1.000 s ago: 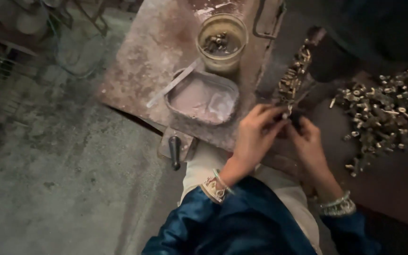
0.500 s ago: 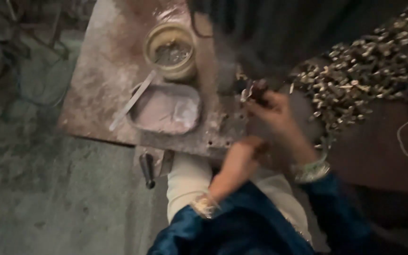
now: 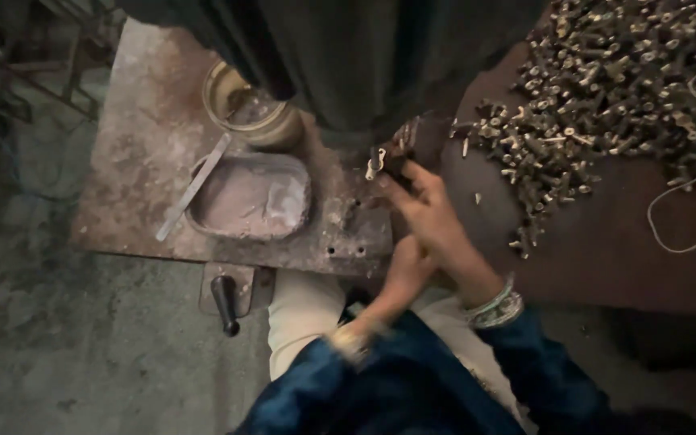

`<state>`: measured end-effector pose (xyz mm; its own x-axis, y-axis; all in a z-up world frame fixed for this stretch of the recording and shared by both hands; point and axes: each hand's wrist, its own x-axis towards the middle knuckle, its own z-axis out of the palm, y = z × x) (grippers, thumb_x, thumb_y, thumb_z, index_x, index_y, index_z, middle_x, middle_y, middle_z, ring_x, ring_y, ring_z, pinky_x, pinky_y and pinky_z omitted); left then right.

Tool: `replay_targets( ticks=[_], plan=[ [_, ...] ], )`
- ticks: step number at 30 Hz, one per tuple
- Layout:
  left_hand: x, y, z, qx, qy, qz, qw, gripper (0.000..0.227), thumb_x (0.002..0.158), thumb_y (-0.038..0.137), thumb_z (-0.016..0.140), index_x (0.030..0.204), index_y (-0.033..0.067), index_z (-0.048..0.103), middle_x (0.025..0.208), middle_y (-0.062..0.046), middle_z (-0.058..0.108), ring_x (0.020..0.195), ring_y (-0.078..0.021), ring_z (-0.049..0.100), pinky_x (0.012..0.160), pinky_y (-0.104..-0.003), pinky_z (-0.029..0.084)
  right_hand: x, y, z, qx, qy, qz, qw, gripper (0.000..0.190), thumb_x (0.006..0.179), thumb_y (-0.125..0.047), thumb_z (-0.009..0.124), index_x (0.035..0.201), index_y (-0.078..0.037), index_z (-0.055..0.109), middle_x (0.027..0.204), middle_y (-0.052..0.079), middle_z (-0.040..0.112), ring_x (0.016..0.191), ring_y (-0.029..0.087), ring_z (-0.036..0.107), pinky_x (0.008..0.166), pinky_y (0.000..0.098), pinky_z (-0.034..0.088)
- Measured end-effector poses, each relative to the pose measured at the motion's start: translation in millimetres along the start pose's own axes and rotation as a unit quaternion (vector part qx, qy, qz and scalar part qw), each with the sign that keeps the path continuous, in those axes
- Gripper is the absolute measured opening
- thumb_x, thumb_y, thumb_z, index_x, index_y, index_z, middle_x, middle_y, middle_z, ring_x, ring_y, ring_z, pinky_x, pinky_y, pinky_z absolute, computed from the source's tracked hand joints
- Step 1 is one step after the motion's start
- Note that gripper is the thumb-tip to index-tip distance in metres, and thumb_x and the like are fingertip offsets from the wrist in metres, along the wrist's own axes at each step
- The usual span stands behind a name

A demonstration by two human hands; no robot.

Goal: The person repeatedly places small metal pieces into a manual punching machine, presses the lever to punch each piece, and then removes the finished piece. This cycle is performed continuously for many identical metal parts.

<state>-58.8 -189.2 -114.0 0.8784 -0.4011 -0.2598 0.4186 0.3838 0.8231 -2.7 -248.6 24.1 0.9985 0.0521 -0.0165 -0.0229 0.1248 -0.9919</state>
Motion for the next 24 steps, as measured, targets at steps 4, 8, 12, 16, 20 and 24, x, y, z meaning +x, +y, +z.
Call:
replay_targets(
  ticks=[4, 8, 12, 16, 20, 24],
  plan=[
    [-79.7, 98.6, -13.1, 0.016, -0.033, -0.114, 0.993, 0.037, 0.097, 0.01, 0.068, 0.132, -0.0035, 0.065, 0.113, -0.009, 0.073, 0.102, -0.0198, 0.072, 0.088, -0.031, 0.059, 20.1, 1.8, -31.3, 0.048, -0.114, 0.019, 0.992, 0.023, 0.102, -0.016, 0.068, 0.119, 0.0, 0.068, 0.104, 0.006, 0.073, 0.095, 0.018, 0.074, 0.084, 0.0343, 0.062],
    [-119.2, 183.2, 17.9, -0.052, -0.038, -0.097, 0.993, 0.038, 0.098, 0.01, 0.07, 0.135, -0.0017, 0.066, 0.12, -0.013, 0.073, 0.109, -0.0199, 0.072, 0.094, -0.031, 0.06, 18.0, -48.5, -25.9, 0.017, -0.176, 0.04, 0.984, 0.024, 0.101, -0.015, 0.065, 0.123, -0.004, 0.068, 0.11, 0.005, 0.074, 0.099, 0.018, 0.073, 0.086, 0.0345, 0.061],
    [-132.6, 208.4, 31.7, 0.082, -0.022, 0.132, 0.988, 0.031, 0.101, 0.007, 0.07, 0.132, 0.0012, 0.068, 0.125, -0.009, 0.069, 0.112, -0.0194, 0.07, 0.094, -0.034, 0.061, 8.9, -78.4, -14.4, 0.012, -0.172, 0.082, 0.982, 0.024, 0.103, -0.013, 0.063, 0.124, -0.004, 0.069, 0.111, 0.006, 0.075, 0.102, 0.017, 0.073, 0.089, 0.0329, 0.06],
    [-108.9, 181.6, -6.3, 0.43, 0.051, 0.27, 0.86, 0.031, 0.092, 0.004, 0.068, 0.124, 0.0032, 0.072, 0.124, -0.008, 0.067, 0.109, -0.0262, 0.068, 0.087, -0.038, 0.059, 17.2, -58.9, -24.3, 0.01, -0.167, 0.112, 0.98, 0.027, 0.099, -0.014, 0.062, 0.124, -0.006, 0.067, 0.11, 0.006, 0.077, 0.1, 0.018, 0.075, 0.082, 0.0358, 0.063],
    [-77.0, 154.8, -36.4, 0.765, 0.019, 0.361, 0.534, 0.029, 0.082, 0.017, 0.064, 0.108, 0.0067, 0.073, 0.129, -0.01, 0.062, 0.12, -0.031, 0.058, 0.091, -0.041, 0.052, 20.5, -46.4, -32.0, -0.007, -0.182, 0.039, 0.983, 0.028, 0.104, -0.013, 0.063, 0.13, -0.003, 0.066, 0.118, 0.007, 0.073, 0.106, 0.018, 0.071, 0.093, 0.0347, 0.06],
    [-69.6, 143.0, -54.4, 0.826, -0.043, 0.372, 0.422, 0.025, 0.083, 0.024, 0.064, 0.102, 0.0115, 0.073, 0.133, -0.01, 0.059, 0.127, -0.03, 0.053, 0.097, -0.041, 0.047, 14.9, -41.7, -26.1, -0.028, -0.173, 0.033, 0.984, 0.025, 0.105, -0.016, 0.062, 0.127, -0.004, 0.066, 0.11, 0.008, 0.076, 0.099, 0.019, 0.075, 0.088, 0.0352, 0.063]
  ],
)
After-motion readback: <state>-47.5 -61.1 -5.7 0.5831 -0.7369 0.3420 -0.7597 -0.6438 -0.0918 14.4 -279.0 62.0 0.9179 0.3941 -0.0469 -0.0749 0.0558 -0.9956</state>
